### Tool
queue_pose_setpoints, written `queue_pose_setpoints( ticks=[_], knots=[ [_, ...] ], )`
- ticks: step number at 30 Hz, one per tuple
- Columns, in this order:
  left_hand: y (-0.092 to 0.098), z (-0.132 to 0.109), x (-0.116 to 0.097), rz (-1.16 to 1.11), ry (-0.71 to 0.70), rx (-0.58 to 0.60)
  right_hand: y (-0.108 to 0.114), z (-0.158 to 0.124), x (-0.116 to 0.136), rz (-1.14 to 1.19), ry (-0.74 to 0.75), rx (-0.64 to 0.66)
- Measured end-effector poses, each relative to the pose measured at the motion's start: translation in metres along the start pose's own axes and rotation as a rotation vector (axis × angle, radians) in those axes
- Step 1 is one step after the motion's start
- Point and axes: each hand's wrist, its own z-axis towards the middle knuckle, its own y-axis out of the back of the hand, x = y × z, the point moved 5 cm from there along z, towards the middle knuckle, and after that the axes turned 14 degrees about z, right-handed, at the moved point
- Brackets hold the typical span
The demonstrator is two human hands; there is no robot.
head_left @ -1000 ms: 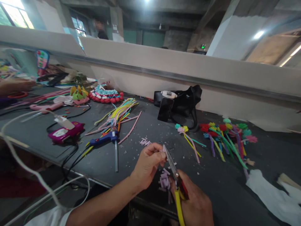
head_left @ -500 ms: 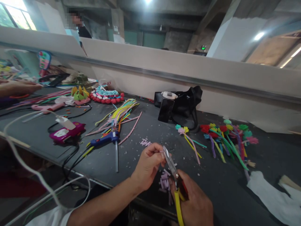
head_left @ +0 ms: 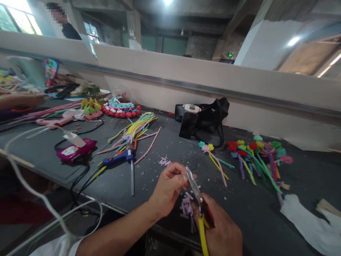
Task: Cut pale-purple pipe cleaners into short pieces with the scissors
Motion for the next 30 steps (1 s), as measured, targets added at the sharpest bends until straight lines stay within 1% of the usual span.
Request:
queue_pose_setpoints(
  ticks=[7, 12, 16, 24, 27, 30],
  knots=[
    [-0.0002, 0.0, 0.0008, -0.018, 0.018, 0.005, -0.0009, -0.0015, 0.0003, 0.088, -0.032, 0.058],
    [-0.0002, 0.0003, 0.0008, -0.032, 0.025, -0.004, -0.0033, -0.0039, 0.0001, 0.113, -0.025, 0.071],
    [-0.0008, 0.0006, 0.001, -0.04, 0.038, 0.004, -0.0022, -0.0026, 0.0019, 0.117, -0.017, 0.069],
    [-0.0017, -0.0005, 0.0035, -0.047, 0.056, 0.007, 0.0026, 0.0032, 0.0052, 0.091, -0.027, 0.003],
    [-0.0028, -0.0016, 0.0052, -0.037, 0.065, 0.012, 0.0029, 0.0025, 0.0042, 0.095, -0.033, 0.005],
    [-0.0056, -0.0035, 0.0078, -0.011, 0.074, 0.021, 0.0032, 0.0043, 0.0032, 0.127, -0.06, 0.037]
  ],
)
